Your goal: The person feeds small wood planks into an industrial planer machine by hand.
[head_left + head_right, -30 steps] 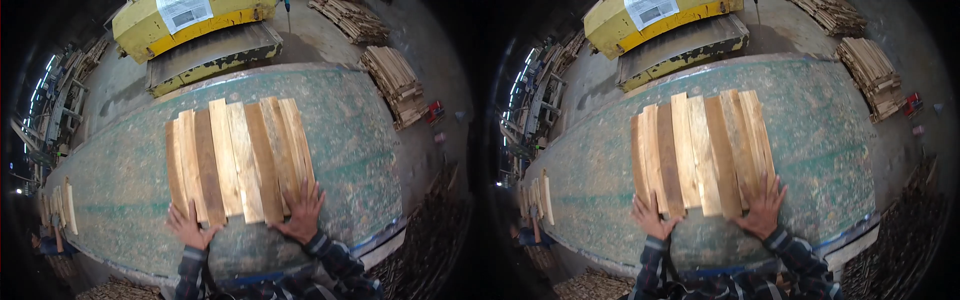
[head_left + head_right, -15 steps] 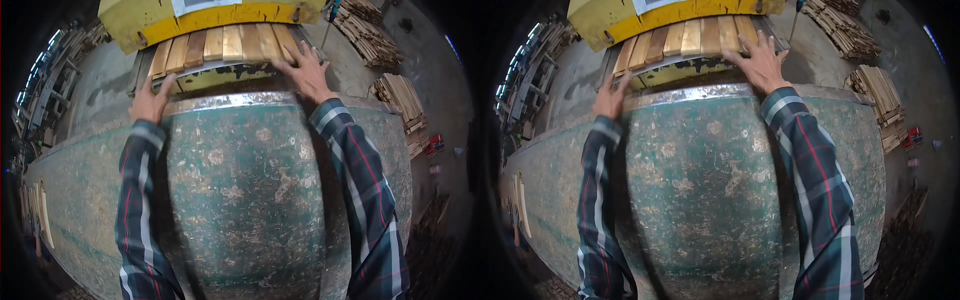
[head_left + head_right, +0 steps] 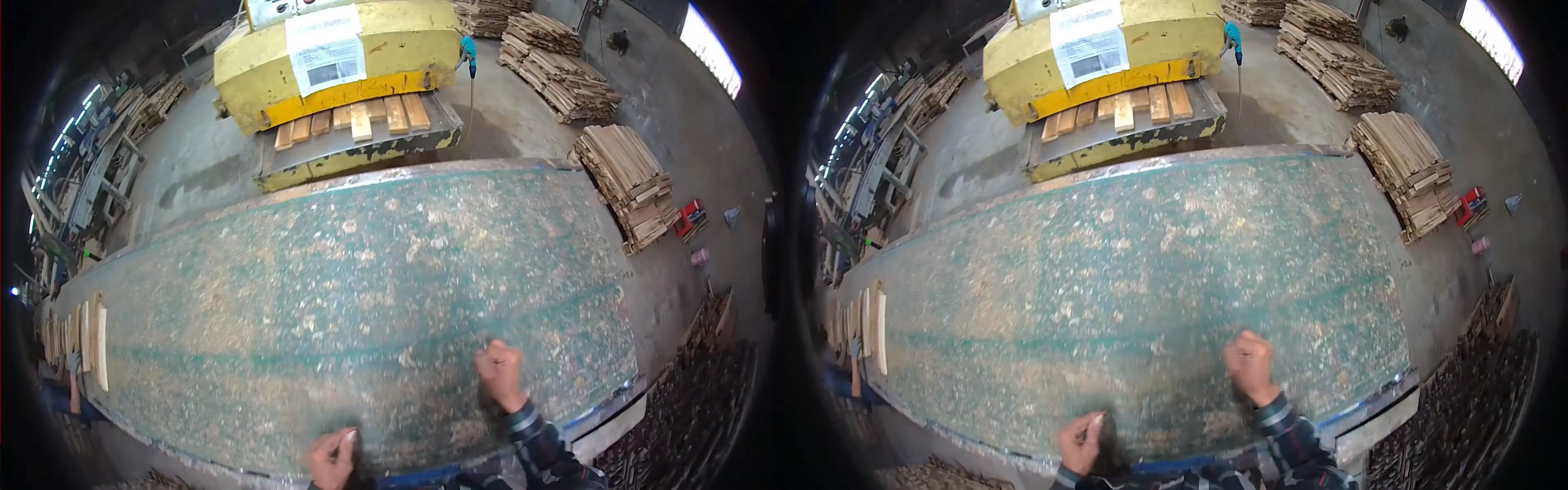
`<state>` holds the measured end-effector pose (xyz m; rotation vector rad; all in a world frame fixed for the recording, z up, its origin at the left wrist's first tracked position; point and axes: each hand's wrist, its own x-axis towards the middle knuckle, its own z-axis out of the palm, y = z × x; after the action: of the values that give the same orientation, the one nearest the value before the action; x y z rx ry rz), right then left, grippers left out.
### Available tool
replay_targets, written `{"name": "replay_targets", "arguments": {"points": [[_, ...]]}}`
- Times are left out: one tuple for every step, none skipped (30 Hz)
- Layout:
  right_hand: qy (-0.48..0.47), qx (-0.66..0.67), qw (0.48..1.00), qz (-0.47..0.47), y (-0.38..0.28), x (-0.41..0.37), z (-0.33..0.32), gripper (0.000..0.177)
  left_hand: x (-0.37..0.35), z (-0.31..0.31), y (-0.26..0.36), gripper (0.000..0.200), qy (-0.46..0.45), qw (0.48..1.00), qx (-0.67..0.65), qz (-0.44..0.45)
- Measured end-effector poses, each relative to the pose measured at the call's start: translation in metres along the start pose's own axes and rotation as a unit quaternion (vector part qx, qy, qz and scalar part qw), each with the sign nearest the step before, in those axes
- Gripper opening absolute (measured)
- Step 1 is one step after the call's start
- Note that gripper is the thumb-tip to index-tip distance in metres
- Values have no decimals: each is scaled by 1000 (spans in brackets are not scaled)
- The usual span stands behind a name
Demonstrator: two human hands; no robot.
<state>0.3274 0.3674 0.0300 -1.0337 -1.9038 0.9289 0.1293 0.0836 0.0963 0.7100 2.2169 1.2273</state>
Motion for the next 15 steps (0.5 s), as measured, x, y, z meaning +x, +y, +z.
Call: {"name": "replay_targets", "arguments": {"points": [[-9, -12, 1000, -6, -10, -22, 9, 23, -14, 5, 6, 15, -23, 999, 34, 26], [-35, 12, 999, -1, -16, -41, 21, 18, -23, 7, 7, 14, -46, 993, 71, 78], [-61, 37, 997, 4, -22, -56, 33, 13, -31, 9, 7, 13, -67, 983, 108, 129], [-63, 32, 997, -41, -33, -63, 45, 10, -38, 9, 6, 13, -90, 969, 146, 178], [-65, 28, 994, -83, -44, -69, 56, 9, -45, 6, 7, 15, -83, 965, 159, 193], [-66, 23, 990, -125, -51, -75, 63, 11, -51, 3, 7, 16, -75, 960, 172, 207], [-96, 17, 988, -120, -54, -84, 67, 18, -58, 0, 5, 17, -68, 955, 186, 220], [-125, 10, 985, -116, -58, -92, 71, 26, -67, -5, 0, 19, -48, 953, 200, 221], [-154, 1, 982, -114, -59, -97, 76, 34, -72, -10, -6, 20, -28, 951, 212, 224], [-163, -27, 980, -113, -58, -103, 82, 39, -77, -14, -15, 21, -8, 948, 223, 227], [-171, -58, 977, -109, -56, -110, 86, 43, -83, -21, -33, 31, -10, 947, 249, 200], [-179, -93, 974, -104, -53, -118, 89, 48, -87, -27, -46, 35, 11, 947, 261, 188], [-194, -135, 965, -111, -52, -122, 91, 51, -87, -32, -56, 39, 33, 946, 268, 178], [-207, -178, 955, -119, -52, -123, 94, 53, -85, -39, -70, 43, 56, 945, 274, 170], [-219, -221, 942, -128, -53, -124, 98, 55, -83, -49, -93, 52, 46, 948, 279, 148]]}}
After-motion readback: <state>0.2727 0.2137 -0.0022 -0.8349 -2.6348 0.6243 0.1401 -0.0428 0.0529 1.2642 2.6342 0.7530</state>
